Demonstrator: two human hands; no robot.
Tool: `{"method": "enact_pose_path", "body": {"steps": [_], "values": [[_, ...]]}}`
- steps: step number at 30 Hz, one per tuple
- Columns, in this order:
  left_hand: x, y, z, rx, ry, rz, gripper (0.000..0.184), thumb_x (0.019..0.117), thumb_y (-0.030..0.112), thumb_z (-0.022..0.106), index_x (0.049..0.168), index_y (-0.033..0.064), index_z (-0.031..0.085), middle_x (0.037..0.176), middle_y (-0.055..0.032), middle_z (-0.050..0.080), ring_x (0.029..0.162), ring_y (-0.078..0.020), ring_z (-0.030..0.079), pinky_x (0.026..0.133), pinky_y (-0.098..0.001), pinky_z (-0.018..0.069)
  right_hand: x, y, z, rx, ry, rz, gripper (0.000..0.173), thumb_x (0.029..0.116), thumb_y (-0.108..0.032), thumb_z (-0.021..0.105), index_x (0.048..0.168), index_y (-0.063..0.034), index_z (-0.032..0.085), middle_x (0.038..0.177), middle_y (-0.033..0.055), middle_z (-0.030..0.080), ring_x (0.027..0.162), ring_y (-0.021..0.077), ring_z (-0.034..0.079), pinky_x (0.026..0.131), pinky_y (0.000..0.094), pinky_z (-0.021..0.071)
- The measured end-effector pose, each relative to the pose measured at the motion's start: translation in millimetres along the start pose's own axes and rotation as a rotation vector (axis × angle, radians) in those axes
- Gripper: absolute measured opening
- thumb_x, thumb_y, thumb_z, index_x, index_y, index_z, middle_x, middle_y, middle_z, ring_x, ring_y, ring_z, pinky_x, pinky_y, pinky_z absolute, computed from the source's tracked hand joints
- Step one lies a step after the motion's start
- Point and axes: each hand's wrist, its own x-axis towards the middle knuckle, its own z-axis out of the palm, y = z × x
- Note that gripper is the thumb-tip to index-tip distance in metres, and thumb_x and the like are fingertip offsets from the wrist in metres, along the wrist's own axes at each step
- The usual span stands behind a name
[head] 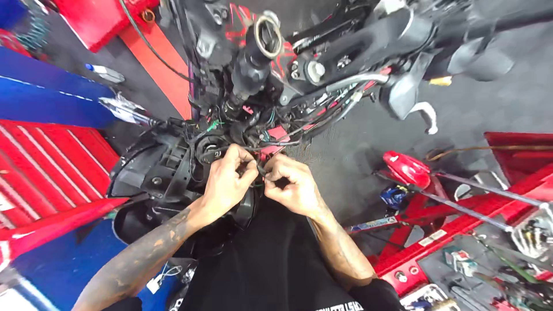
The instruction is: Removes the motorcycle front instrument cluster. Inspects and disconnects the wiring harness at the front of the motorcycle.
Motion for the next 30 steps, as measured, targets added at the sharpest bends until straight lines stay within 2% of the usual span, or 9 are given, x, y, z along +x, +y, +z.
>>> {"method": "enact_pose_path", "body": {"steps": [3, 5, 9, 11, 13, 18, 23, 26, 30], "values": [[-5.0, -2.4, 0.4, -0.010, -0.025, -0.010, 0.015, 0.0983, 0.015, 0.061, 0.106, 0.0030, 0.063, 0.084, -0.0005, 0.071, 0.070, -0.0001, 0.065, 0.065, -0.0182, 0.0556, -6.3, 0.2, -0.6, 0.009, -0.016, 0.016, 0.009, 0.0874, -0.003, 0.067, 0.078, -0.0010, 0.067, 0.088, 0.0122, 0.069, 0.086, 0.0169, 0.066, 0.074, 0.0300, 0.0549], [2.8, -4.0, -10.3, -0.070, -0.133, -0.030, 0.017, 0.1022, 0.019, 0.059, 0.111, 0.0042, 0.063, 0.090, 0.0000, 0.072, 0.078, -0.0014, 0.069, 0.072, -0.0205, 0.0600, -7.4, 3.9, -5.1, 0.111, -0.005, 0.093, 0.002, 0.0874, -0.001, 0.068, 0.087, 0.0007, 0.068, 0.094, 0.0113, 0.070, 0.091, 0.0139, 0.067, 0.080, 0.0279, 0.0567], [3.0, -8.9, -26.5, -0.157, -0.262, 0.008, 0.022, 0.1062, 0.016, 0.055, 0.119, 0.0025, 0.065, 0.107, -0.0027, 0.074, 0.098, -0.0067, 0.072, 0.090, -0.0273, 0.0615, -13.3, 6.5, -10.6, 0.345, 0.035, 0.365, 0.019, 0.0894, -0.001, 0.070, 0.106, 0.0008, 0.063, 0.099, 0.0073, 0.071, 0.080, 0.0113, 0.068, 0.068, 0.0274, 0.0593], [1.1, -8.2, -27.0, -0.163, -0.294, 0.021, 0.024, 0.1038, 0.017, 0.059, 0.122, 0.0021, 0.064, 0.113, -0.0044, 0.073, 0.106, -0.0087, 0.070, 0.096, -0.0289, 0.0593, -16.8, 7.7, -12.9, 0.394, 0.037, 0.425, 0.025, 0.0907, -0.002, 0.071, 0.114, 0.0021, 0.062, 0.102, 0.0072, 0.071, 0.082, 0.0125, 0.070, 0.069, 0.0285, 0.0611], [0.0, -7.3, -25.3, -0.143, -0.317, 0.023, 0.027, 0.0996, 0.018, 0.065, 0.123, 0.0040, 0.063, 0.115, -0.0035, 0.072, 0.109, -0.0082, 0.068, 0.099, -0.0289, 0.0574, -18.4, 8.3, -14.1, 0.430, 0.027, 0.463, 0.021, 0.0948, -0.006, 0.068, 0.114, 0.0021, 0.065, 0.100, 0.0057, 0.073, 0.079, 0.0109, 0.069, 0.066, 0.0265, 0.0597], [3.4, -3.3, -24.6, -0.078, -0.304, -0.024, 0.021, 0.1014, 0.017, 0.062, 0.120, 0.0078, 0.064, 0.112, -0.0002, 0.071, 0.108, -0.0056, 0.066, 0.097, -0.0274, 0.0560, -10.7, 5.6, -22.8, 0.364, -0.104, 0.517, 0.020, 0.1019, -0.015, 0.063, 0.113, -0.0012, 0.072, 0.092, 0.0009, 0.074, 0.076, 0.0061, 0.068, 0.067, 0.0236, 0.0588], [2.8, -2.8, -19.6, -0.106, -0.324, -0.046, 0.021, 0.1032, 0.014, 0.056, 0.122, 0.0052, 0.057, 0.115, -0.0045, 0.067, 0.110, -0.0093, 0.065, 0.098, -0.0305, 0.0553, -2.2, 5.0, -22.0, 0.269, -0.175, 0.544, 0.016, 0.0949, -0.016, 0.072, 0.106, -0.0048, 0.075, 0.094, 0.0001, 0.074, 0.082, 0.0042, 0.068, 0.074, 0.0234, 0.0579], [1.8, -1.7, -20.5, -0.122, -0.357, -0.064, 0.020, 0.1044, 0.013, 0.054, 0.123, 0.0053, 0.057, 0.115, -0.0039, 0.067, 0.108, -0.0082, 0.065, 0.097, -0.0294, 0.0561, -5.5, 4.2, -12.0, 0.057, -0.098, 0.528, 0.012, 0.0906, -0.020, 0.076, 0.098, -0.0108, 0.076, 0.093, -0.0030, 0.074, 0.084, 0.0024, 0.067, 0.078, 0.0246, 0.0563], [0.9, 0.6, -19.6, -0.117, -0.370, -0.044, 0.025, 0.1043, 0.016, 0.051, 0.127, 0.0060, 0.058, 0.119, -0.0029, 0.067, 0.112, -0.0071, 0.063, 0.099, -0.0280, 0.0533, -13.9, -4.3, 3.5, -0.254, 0.067, 0.375, 0.007, 0.0890, -0.019, 0.074, 0.090, -0.0127, 0.076, 0.090, -0.0004, 0.072, 0.091, 0.0111, 0.066, 0.083, 0.0315, 0.0535]]}}
